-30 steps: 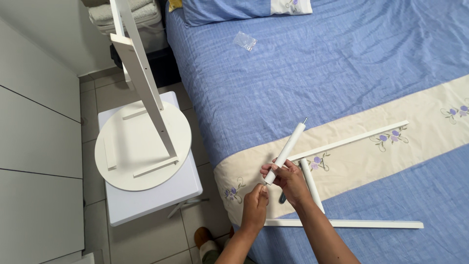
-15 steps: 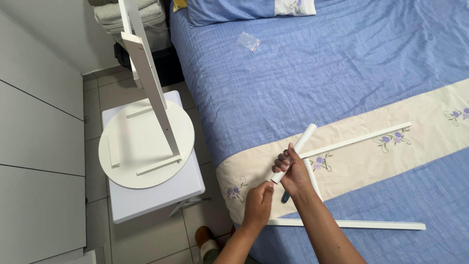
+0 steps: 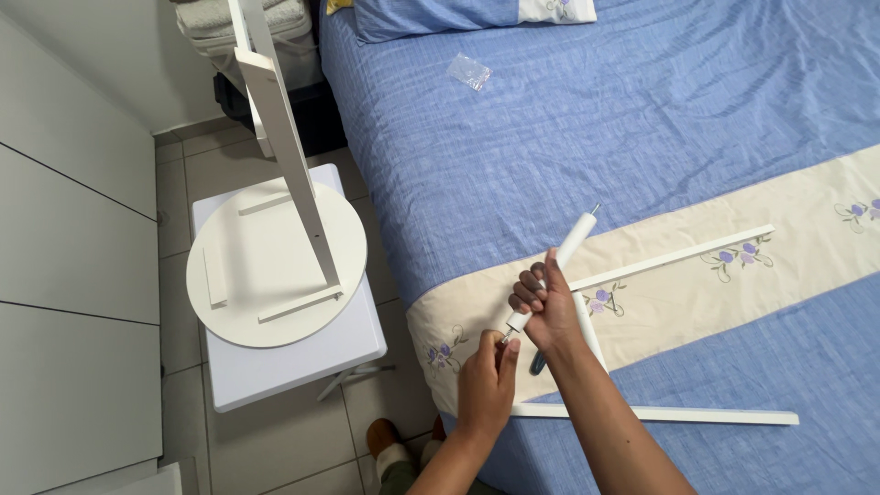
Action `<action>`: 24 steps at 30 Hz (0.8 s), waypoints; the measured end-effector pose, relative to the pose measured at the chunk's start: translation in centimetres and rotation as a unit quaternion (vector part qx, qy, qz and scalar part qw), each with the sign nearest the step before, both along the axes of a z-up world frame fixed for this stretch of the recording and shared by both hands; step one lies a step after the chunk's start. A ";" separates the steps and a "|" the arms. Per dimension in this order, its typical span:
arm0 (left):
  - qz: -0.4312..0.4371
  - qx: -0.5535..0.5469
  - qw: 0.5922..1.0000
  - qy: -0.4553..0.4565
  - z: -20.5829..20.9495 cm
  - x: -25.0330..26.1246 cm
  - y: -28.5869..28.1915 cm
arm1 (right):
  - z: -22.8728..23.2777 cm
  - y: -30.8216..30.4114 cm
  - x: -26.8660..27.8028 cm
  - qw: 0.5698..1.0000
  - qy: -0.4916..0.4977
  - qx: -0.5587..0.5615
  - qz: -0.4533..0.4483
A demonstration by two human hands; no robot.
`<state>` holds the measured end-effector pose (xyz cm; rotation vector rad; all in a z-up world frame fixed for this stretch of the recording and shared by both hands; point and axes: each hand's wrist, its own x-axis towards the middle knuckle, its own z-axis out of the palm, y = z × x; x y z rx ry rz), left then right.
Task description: The person assembles a white metal frame by inserting cylindrical rods into rectangular bars and securing them with screws and an Allen key. The person uses a small white stool as a work surface and places parts on the bed nearby.
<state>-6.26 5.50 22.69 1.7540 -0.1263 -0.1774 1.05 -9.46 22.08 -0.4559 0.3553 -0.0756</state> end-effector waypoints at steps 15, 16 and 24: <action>0.018 -0.093 0.992 0.090 4.0 0.6 3.8 | 4.2 5.0 0.8 0.995 -0.075 0.045 0.051; 0.026 0.036 0.998 -0.038 4.5 0.6 4.4 | 4.8 5.4 0.7 0.998 -0.056 -0.008 0.037; -0.018 -0.008 0.999 -0.049 4.3 1.0 6.1 | 6.6 6.9 0.4 0.991 -0.105 -0.073 0.039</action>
